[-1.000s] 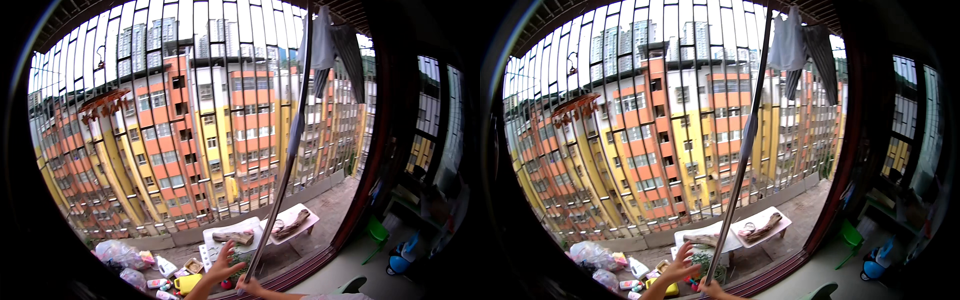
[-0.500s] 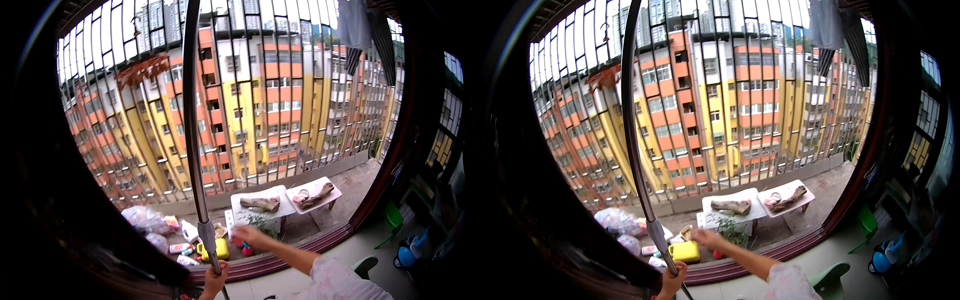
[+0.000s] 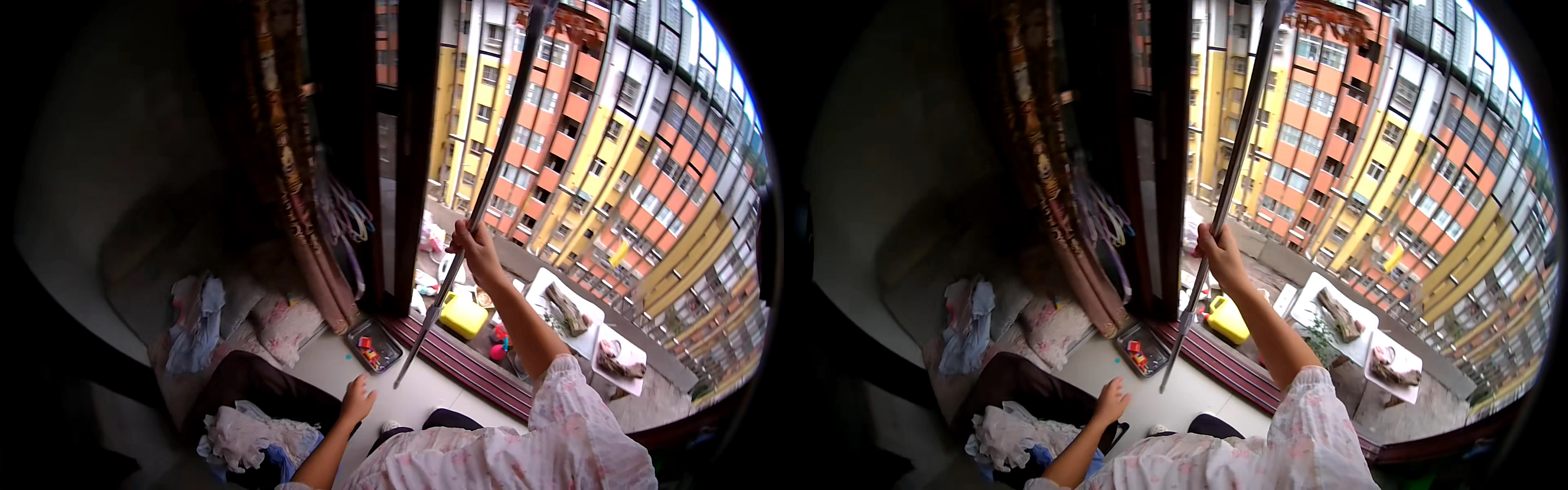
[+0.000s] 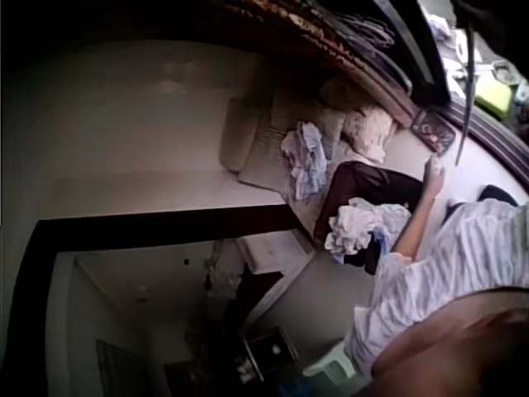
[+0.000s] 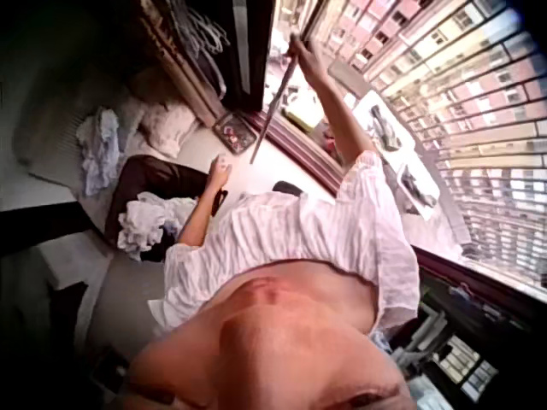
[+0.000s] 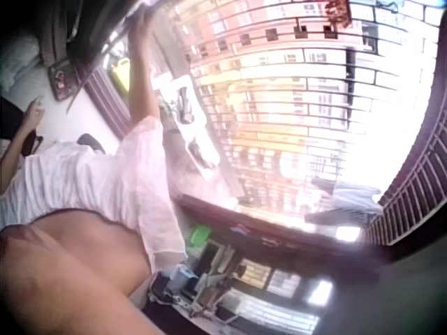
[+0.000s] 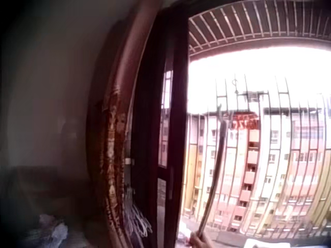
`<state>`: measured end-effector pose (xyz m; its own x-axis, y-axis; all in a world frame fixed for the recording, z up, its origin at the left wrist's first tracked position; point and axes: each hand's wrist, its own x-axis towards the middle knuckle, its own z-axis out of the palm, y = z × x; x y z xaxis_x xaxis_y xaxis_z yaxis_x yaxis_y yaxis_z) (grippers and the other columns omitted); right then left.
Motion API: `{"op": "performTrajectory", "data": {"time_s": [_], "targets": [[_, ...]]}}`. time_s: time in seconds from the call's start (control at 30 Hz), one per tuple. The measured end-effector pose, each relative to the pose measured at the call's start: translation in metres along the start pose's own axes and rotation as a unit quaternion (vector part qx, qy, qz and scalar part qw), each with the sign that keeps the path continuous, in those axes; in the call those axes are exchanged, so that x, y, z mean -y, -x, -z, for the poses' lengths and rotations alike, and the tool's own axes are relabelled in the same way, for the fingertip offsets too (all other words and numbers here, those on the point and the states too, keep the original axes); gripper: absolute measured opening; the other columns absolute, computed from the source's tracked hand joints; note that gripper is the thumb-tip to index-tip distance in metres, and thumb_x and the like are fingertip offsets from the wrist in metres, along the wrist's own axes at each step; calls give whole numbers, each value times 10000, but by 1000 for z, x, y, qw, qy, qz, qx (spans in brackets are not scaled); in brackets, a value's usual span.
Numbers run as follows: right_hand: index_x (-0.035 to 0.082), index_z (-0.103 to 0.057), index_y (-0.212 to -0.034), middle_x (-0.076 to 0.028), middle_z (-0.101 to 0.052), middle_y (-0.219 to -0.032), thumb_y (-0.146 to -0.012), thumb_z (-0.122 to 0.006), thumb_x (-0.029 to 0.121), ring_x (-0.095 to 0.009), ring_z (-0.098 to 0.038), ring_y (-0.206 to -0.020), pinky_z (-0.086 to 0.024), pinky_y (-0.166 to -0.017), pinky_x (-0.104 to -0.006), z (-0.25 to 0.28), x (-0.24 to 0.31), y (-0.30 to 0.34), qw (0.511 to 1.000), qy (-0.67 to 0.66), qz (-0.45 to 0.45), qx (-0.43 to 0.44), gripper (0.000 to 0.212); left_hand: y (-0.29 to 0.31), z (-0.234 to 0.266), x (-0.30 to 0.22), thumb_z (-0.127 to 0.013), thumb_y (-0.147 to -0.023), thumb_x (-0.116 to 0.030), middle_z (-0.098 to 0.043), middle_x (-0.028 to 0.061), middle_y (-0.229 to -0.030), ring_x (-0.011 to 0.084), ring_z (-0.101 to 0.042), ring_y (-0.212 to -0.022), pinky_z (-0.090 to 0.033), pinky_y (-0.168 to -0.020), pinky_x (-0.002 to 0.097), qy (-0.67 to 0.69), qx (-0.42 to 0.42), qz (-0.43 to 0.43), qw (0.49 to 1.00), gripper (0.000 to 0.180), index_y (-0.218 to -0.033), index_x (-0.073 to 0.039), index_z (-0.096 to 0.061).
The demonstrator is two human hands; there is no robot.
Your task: The person takes various items of clothing from a pile, places them on hangers, and uses a reacher pole to hang them on a high rack outside a window.
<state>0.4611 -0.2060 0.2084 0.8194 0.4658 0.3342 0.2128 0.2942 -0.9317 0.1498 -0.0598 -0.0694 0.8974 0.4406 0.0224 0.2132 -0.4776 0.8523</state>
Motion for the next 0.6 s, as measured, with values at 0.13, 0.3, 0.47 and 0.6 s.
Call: {"op": "performTrajectory", "data": {"time_s": [0.13,0.3,0.47,0.6], "targets": [[43,-415,-833,-9,-435,-643,-885,-500,277,-94,-458,-570,-378,-526,-240,-28,-103,-33,987,120,-31,-104,254,91,35,86,-636,-724,-137,-573,127,-855,200,-570,-721,-477,-671,310,-30,-73,140,987,437,-1109,-16,-470],[50,-396,-807,-29,-448,-640,-879,-510,280,-107,-452,-572,-378,-506,-253,-76,-162,-62,982,170,-36,-80,267,230,-8,217,-596,-728,-132,-556,87,-799,234,-548,-739,-461,-660,370,-155,-171,169,958,304,-1009,-52,-509],[38,-360,-882,-75,-477,-694,-879,-507,242,-136,-460,-578,-401,-519,-292,-70,-264,-104,961,253,-58,-98,252,259,-31,187,-575,-734,-116,-516,90,-763,249,-506,-711,-424,-654,388,-6,-137,372,918,187,-894,-48,-505],[1,-399,-928,-131,-525,-764,-822,-457,87,-238,-515,-652,-439,-619,-352,-57,-313,-140,956,285,21,-69,148,237,-27,119,-539,-751,-88,-484,91,-761,260,-471,-698,-392,-660,405,126,-149,359,913,105,-833,-43,-494]]}}
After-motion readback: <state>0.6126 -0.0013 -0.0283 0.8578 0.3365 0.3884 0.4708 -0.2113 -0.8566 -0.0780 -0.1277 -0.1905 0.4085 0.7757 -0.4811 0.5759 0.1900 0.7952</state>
